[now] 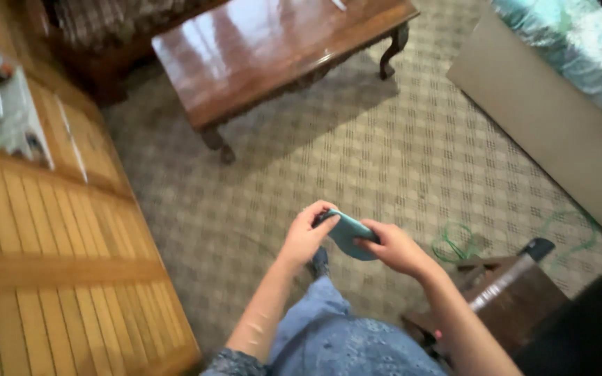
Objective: The person folds a gray comforter and stacks it with other folded bedding items on a bed. They then pick up a light blue cloth and wipe the surface of a wooden table, moving a knife and remote controls aside to clean the area.
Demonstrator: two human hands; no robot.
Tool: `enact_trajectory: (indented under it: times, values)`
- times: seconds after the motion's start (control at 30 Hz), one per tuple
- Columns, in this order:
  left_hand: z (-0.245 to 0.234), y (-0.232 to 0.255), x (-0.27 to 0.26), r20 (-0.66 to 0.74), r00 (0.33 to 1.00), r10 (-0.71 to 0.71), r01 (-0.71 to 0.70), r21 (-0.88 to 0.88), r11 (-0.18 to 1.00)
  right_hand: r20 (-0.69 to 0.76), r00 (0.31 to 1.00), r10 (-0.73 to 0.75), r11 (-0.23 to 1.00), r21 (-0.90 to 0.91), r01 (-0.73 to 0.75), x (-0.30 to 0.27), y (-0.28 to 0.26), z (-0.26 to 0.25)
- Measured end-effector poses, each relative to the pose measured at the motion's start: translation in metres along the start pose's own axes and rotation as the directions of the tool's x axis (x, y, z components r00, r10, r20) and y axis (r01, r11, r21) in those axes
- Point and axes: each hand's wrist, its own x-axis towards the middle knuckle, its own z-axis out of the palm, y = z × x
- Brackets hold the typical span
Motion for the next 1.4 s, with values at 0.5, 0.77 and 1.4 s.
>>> enact_trajectory:
  times: [0.5,0.77,1.4]
  values:
    - [-0.085,0.051,0.249,-0.029,0.996,-0.089,0.085,-0.109,0.990,-0.464,0.882,0.085,0.953,-0.221,-0.208,0.248,-0.035,-0.114]
    - [-0.106,0.025,0.408,-0.084,0.994,-0.065,0.044,-0.228,0.973,-0.438,0.872,0.218,0.899,0.437,-0.006,0.420,0.019,-0.172]
    - [-0.129,-0.044,0.720,0.016,0.951,-0.308,0.294,-0.347,0.891,-0.372,0.836,0.403,0.706,0.708,-0.026,0.688,0.031,-0.297]
